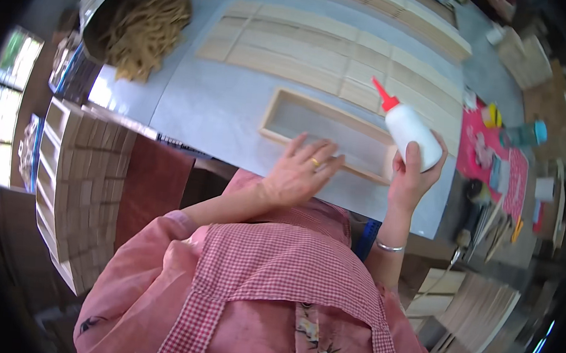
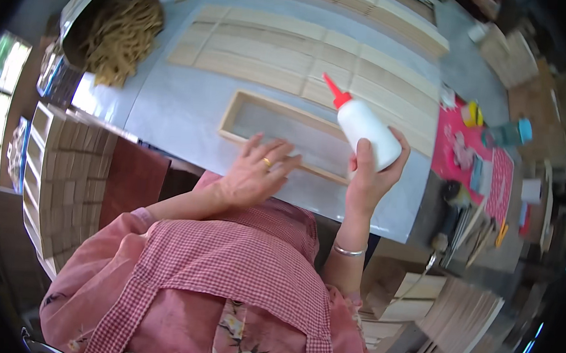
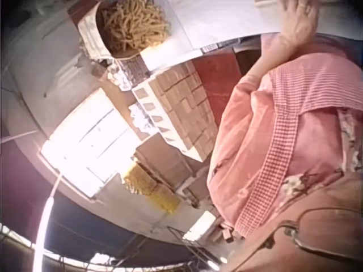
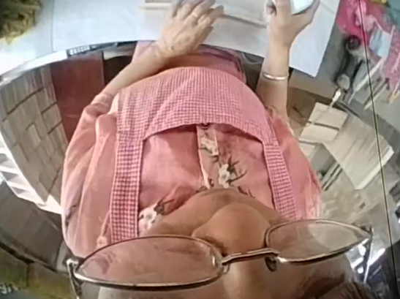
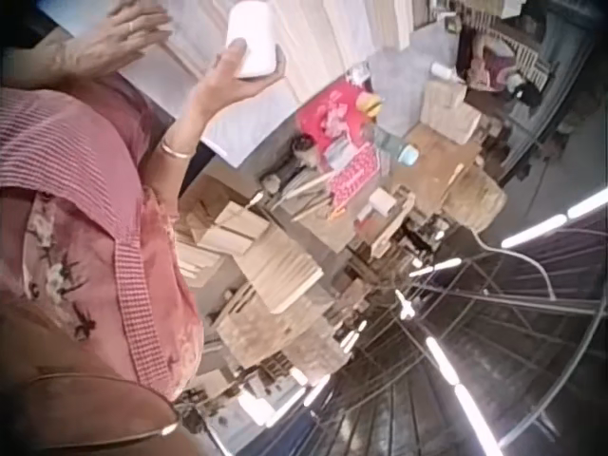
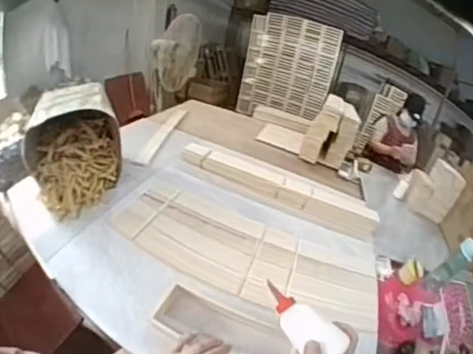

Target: Assembling wooden boxes by applying glue to wooden boards and joining them using a nail gun.

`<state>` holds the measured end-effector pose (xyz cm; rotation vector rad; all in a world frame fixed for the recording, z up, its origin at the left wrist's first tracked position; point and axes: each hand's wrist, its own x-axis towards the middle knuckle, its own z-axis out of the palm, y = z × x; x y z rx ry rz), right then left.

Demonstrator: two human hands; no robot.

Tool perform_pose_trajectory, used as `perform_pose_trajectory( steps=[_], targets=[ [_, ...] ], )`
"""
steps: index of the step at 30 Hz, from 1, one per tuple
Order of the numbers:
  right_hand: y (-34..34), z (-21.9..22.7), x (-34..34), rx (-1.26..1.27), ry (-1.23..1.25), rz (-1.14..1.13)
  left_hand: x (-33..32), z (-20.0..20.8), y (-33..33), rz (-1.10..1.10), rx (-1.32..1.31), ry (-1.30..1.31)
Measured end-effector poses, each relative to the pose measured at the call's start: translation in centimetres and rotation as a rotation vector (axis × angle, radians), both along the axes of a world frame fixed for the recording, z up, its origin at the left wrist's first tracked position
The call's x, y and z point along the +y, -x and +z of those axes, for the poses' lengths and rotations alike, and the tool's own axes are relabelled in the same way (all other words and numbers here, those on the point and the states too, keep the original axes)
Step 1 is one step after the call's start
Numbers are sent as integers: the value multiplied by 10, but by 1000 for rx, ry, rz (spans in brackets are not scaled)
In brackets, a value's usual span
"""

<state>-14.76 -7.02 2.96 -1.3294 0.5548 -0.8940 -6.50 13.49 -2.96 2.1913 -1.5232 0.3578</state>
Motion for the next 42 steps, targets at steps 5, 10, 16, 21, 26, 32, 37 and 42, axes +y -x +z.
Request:
perform_pose_trajectory(
  steps=[5,10,16,21,26,32,37,42],
  targets=[
    [-17,2,24,120,-59,209,-1,-9,7,14,-35,22],
    [-26,-5,36,175,241,361,-1,-21,13,-39,-35,64],
    [-33,-1,56,154,384,555,3,-27,12,-98,7,49],
    [-35,-3,64,170,407,614,5,-38,15,-130,32,12],
    [-39,-5,64,172,469,631,6,-37,14,-114,0,30],
    [-47,-9,63,157,538,625,4,-40,14,-127,22,1],
    [-57,-11,60,127,540,545,3,-29,11,-109,-28,26],
    [-67,-9,58,139,534,503,1,-29,11,-104,-35,14]
  ],
)
